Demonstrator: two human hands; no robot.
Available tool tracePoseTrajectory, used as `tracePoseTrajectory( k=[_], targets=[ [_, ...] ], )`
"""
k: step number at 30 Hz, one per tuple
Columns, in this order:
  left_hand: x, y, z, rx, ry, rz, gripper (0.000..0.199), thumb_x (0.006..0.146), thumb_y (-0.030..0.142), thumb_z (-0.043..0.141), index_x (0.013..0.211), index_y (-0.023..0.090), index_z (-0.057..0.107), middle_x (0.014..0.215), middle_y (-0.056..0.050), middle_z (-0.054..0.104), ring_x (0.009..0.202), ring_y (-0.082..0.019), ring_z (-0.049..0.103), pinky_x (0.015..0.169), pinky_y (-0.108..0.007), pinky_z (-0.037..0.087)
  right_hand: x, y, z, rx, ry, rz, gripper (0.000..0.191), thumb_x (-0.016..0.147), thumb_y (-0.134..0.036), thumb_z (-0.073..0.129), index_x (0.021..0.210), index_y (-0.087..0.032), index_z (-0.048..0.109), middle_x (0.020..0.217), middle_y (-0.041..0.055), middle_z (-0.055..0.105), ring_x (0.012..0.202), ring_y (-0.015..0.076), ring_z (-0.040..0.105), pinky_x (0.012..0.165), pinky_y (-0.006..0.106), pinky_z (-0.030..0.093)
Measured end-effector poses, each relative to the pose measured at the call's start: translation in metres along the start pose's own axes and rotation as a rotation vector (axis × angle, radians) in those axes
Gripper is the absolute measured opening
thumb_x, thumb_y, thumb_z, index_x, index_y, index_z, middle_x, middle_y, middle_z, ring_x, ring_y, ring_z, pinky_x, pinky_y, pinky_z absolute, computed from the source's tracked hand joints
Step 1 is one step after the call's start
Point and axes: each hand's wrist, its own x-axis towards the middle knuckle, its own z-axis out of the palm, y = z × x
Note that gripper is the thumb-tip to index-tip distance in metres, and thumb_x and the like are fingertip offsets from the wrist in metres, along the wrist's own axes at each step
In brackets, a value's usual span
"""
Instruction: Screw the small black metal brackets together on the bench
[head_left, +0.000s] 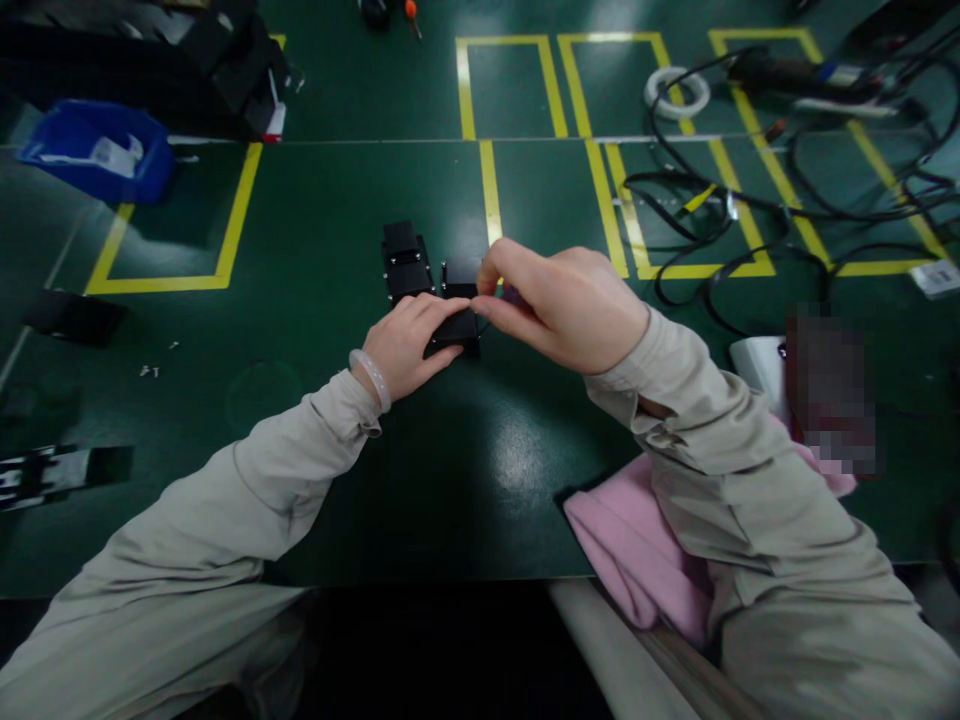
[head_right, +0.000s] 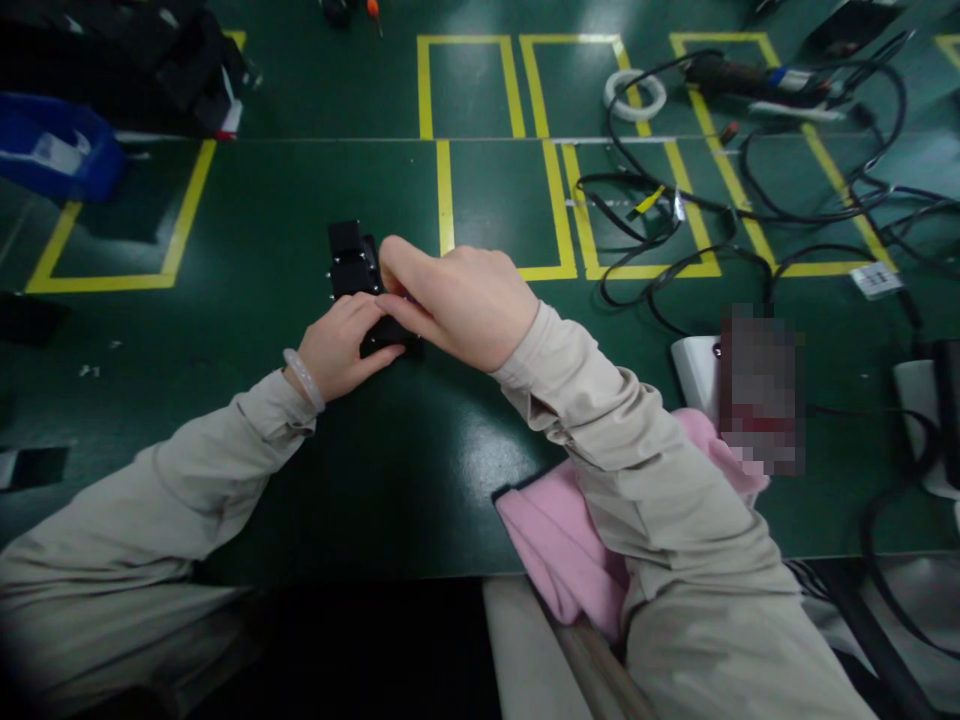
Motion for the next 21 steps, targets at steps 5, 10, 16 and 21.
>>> tracePoseTrajectory(
  k=[5, 10, 16, 21],
  targets=[
    [0.0004, 0.0002, -0.0005, -0.005, -0.009, -0.004, 0.047, 0.093, 0.030, 0.062, 0.137, 0.013, 0.055, 0.124, -0.012, 0.064, 0.109, -0.028, 0.060, 0.097, -0.041, 0.050, -0.0002, 0.0005, 0.0006, 0.009, -0.001, -0.001, 0.039, 0.100, -0.036, 0.031, 0.126, -0.020, 0.055, 0.084, 0.0010, 0.066, 0.069, 0.0143, 0.059, 0.062, 0.026, 0.030],
    [0.0004, 0.0001, -0.0010, -0.003, -0.015, -0.014, 0.048, 0.093, 0.030, 0.062, 0.137, 0.014, 0.054, 0.124, -0.012, 0.064, 0.110, -0.028, 0.060, 0.097, -0.041, 0.050, 0.0000, 0.0003, 0.0009, 0.015, -0.004, 0.006, 0.040, 0.100, -0.043, 0.032, 0.121, -0.019, 0.056, 0.084, 0.0019, 0.066, 0.069, 0.0141, 0.059, 0.063, 0.026, 0.031],
    [0.0006, 0.0006, -0.0016, -0.014, -0.027, -0.021, 0.047, 0.094, 0.030, 0.061, 0.137, 0.014, 0.054, 0.125, -0.012, 0.063, 0.110, -0.028, 0.059, 0.097, -0.043, 0.049, 0.0001, 0.0004, 0.0004, 0.023, -0.014, 0.005, 0.039, 0.099, -0.038, 0.030, 0.123, -0.019, 0.055, 0.082, 0.0022, 0.066, 0.068, 0.0149, 0.058, 0.063, 0.028, 0.032],
    [0.0008, 0.0003, -0.0008, -0.007, -0.027, -0.019, 0.048, 0.093, 0.031, 0.061, 0.137, 0.014, 0.054, 0.124, -0.012, 0.063, 0.109, -0.028, 0.059, 0.097, -0.042, 0.050, 0.0000, 0.0005, 0.0001, 0.009, -0.016, 0.018, 0.041, 0.100, -0.043, 0.031, 0.123, -0.020, 0.056, 0.082, 0.0021, 0.066, 0.072, 0.0165, 0.061, 0.064, 0.028, 0.033]
  ],
)
